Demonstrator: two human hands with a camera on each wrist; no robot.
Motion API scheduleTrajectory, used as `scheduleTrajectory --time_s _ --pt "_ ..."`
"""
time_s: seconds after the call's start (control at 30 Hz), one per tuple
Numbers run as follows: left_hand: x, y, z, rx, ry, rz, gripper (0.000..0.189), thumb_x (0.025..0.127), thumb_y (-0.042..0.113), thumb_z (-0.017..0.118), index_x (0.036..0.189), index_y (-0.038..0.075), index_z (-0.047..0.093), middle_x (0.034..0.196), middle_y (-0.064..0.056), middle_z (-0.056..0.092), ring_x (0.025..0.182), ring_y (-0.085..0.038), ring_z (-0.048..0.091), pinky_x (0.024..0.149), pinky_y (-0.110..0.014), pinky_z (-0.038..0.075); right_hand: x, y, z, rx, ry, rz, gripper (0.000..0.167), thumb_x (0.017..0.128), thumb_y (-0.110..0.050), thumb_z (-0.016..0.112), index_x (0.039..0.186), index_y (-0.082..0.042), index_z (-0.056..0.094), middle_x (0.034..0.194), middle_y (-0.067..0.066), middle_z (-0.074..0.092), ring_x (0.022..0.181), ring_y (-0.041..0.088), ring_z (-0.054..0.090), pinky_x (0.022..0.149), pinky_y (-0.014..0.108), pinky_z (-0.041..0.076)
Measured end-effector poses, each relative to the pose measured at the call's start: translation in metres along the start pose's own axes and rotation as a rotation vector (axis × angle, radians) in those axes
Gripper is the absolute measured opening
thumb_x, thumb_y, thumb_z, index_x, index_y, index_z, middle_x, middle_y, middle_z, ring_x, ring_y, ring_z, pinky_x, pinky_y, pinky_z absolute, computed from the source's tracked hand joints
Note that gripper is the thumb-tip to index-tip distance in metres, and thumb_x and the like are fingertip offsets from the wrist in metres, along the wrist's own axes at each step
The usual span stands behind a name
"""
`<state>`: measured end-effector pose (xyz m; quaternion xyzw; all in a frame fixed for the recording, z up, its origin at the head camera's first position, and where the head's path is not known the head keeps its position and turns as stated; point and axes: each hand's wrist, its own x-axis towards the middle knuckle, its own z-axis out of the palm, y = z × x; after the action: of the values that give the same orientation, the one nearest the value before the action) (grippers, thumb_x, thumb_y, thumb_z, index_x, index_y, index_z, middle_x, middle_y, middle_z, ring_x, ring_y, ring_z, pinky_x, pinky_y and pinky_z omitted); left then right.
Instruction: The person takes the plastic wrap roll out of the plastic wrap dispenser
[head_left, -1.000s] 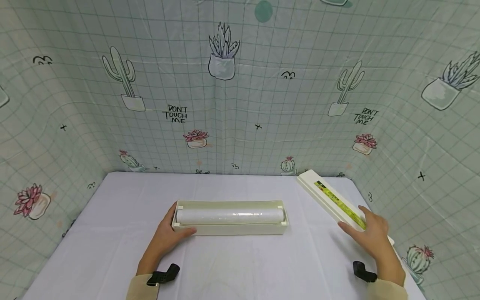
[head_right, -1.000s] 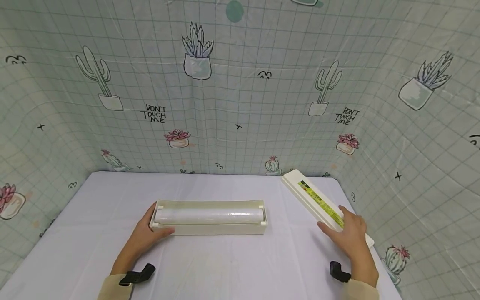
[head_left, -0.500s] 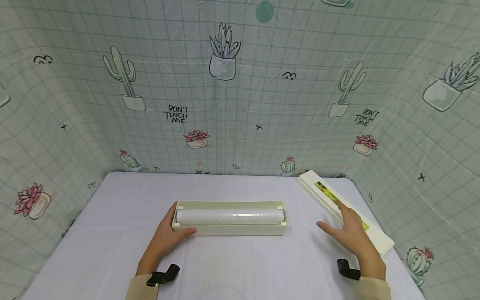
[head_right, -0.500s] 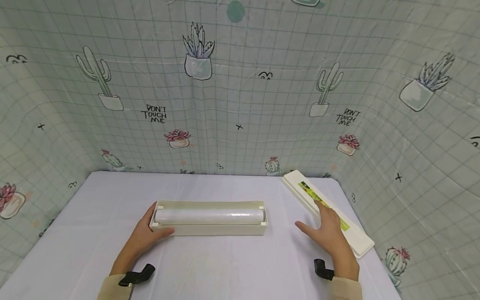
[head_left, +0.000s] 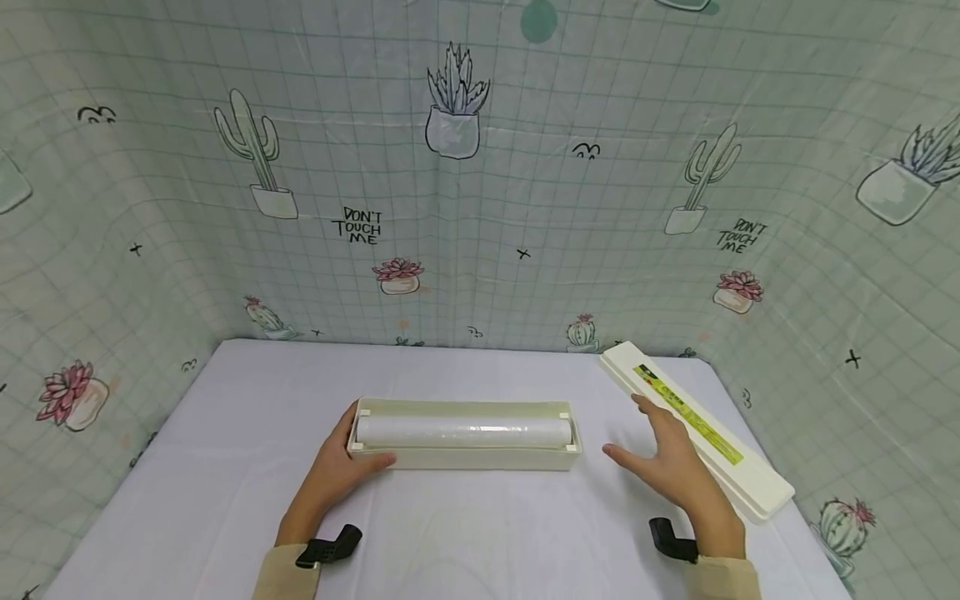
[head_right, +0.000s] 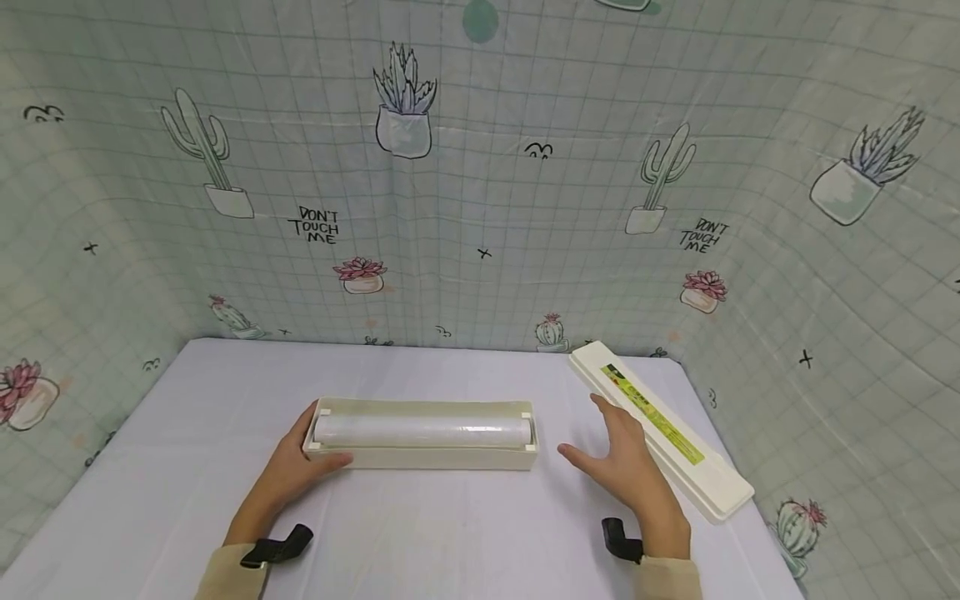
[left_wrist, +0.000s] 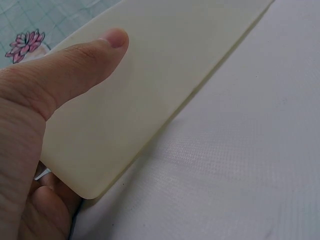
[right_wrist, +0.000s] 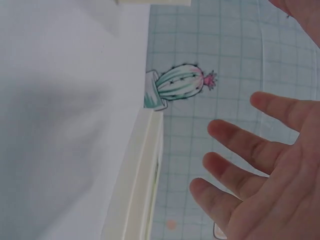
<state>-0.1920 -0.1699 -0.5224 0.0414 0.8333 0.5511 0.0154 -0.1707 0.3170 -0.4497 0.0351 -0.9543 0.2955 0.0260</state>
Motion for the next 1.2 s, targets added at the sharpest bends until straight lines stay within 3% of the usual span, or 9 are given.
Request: scheduleTrajectory --time_s 0.7,1.2 --pt "0.000 -0.001 0.001 -0.016 -0.008 -0.024 0.108 0.082 0.029 0.089 0.165 0.014 0.022 0.148 -0.015 0.052 0.121 -0.029 0.054 0.104 -0.049 0.044 0.026 -0.056 0.038 0.071 -0.066 -0.142 0.098 0.083 -0.053 0.082 0.160 -0.015 0.035 0.152 0.020 0.049 0.143 0.041 0.040 0.110 0.066 0.038" --pt "0.000 -0.003 0.003 -0.029 -0.005 0.002 0.108 0.081 0.025 0.090 0.164 0.013 0.023 0.146 -0.014 0.054 0.117 -0.027 0.055 0.102 -0.049 0.045 0.036 -0.073 0.061 0.102 -0.089 -0.198 0.086 0.085 -0.047 0.082 0.155 -0.013 0.045 0.151 0.017 0.051 0.141 0.039 0.043 0.112 0.060 0.038"
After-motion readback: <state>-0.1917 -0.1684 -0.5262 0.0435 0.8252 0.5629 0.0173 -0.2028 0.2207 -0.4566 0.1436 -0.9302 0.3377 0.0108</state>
